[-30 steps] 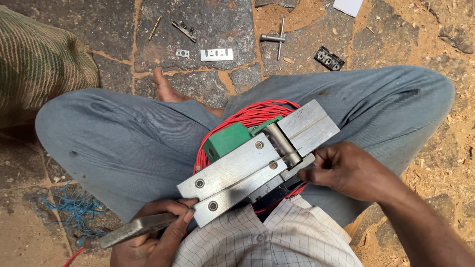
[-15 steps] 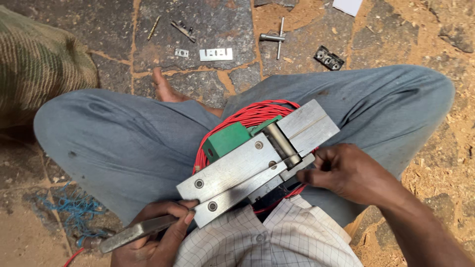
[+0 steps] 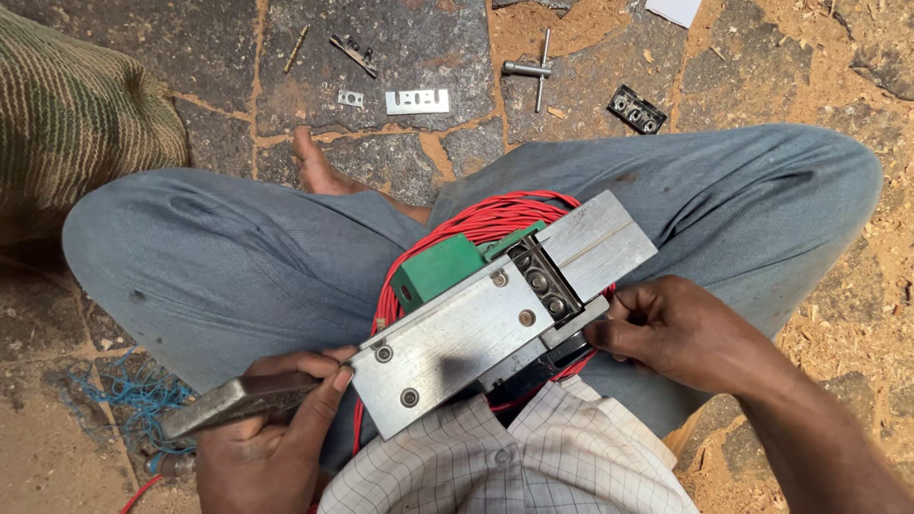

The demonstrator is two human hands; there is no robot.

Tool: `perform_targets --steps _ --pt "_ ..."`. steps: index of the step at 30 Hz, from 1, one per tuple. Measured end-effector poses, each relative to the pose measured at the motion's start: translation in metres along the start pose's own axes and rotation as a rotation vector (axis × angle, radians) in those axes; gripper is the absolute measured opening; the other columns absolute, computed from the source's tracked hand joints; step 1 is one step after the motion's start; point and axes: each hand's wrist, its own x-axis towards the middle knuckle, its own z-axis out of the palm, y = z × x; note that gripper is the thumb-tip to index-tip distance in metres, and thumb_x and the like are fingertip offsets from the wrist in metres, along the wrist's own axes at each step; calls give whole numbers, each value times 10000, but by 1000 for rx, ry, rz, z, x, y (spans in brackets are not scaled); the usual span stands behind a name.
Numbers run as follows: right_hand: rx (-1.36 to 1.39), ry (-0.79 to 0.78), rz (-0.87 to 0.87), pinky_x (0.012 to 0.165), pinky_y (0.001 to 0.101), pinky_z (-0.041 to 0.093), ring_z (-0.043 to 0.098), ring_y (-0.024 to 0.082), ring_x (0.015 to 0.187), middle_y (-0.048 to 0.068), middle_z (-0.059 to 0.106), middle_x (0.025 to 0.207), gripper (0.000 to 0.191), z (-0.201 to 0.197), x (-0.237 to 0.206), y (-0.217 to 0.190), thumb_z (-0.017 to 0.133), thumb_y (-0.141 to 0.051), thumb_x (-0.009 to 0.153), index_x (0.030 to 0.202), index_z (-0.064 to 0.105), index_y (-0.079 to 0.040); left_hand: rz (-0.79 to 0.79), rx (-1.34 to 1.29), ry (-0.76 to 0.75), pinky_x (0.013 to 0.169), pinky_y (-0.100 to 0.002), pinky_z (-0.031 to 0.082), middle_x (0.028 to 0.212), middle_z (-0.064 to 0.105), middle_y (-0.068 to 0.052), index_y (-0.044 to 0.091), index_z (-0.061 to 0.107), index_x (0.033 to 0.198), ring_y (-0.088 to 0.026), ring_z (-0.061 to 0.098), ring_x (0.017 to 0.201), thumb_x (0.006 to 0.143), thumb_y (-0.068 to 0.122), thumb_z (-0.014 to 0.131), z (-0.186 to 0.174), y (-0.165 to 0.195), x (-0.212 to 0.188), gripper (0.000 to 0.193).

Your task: The person sits cross-legged on a stone floor and assembles a metal electrical device with red wires. They use a wooden block to tap a metal plate into place, then use a screwdriver to tighten screws. Finally, they attach a small metal bracket to the device.

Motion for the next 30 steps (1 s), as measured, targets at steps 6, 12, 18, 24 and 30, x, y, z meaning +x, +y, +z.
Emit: perform_targets --steps 6,12,18,24,30 --pt "-225 43 3 465 319 426 528 121 459 9 589 496 338 5 -1 -12 881 -393 756 690 670 -137 42 36 -36 780 -319 651 925 832 -163 -29 738 891 -185 809 866 847 7 733 0 7 4 57" --pt "-131 36 28 467 348 330 408 145 466 39 489 474 529 2 1 -7 905 -421 764 590 593 -31 1 132 -8 735 -309 657 901 840 -142 -21 743 870 -167 816 826 836 29 739 1 13 3 60" --pt "-56 23 -7 456 331 323 399 116 457 4 503 467 469 3 6 6 883 -387 786 575 613 -66 -4 145 -12 698 -311 645 903 843 -136 -11 751 856 -164 809 810 820 32 751 0 17 6 56" --pt "-30 29 -28 446 314 326 412 110 445 -1 520 464 444 3 5 10 872 -363 786 572 618 -69 26 150 23 647 -318 639 879 841 -136 -18 748 856 -179 807 752 837 37 760 -2 4 5 59" --pt "108 58 6 470 313 347 426 114 476 14 540 523 375 11 -4 30 813 -332 862 661 667 -50 -13 -478 272 778 -359 644 953 737 -168 -32 650 1110 -219 744 841 940 93 685 -3 -36 10 214"
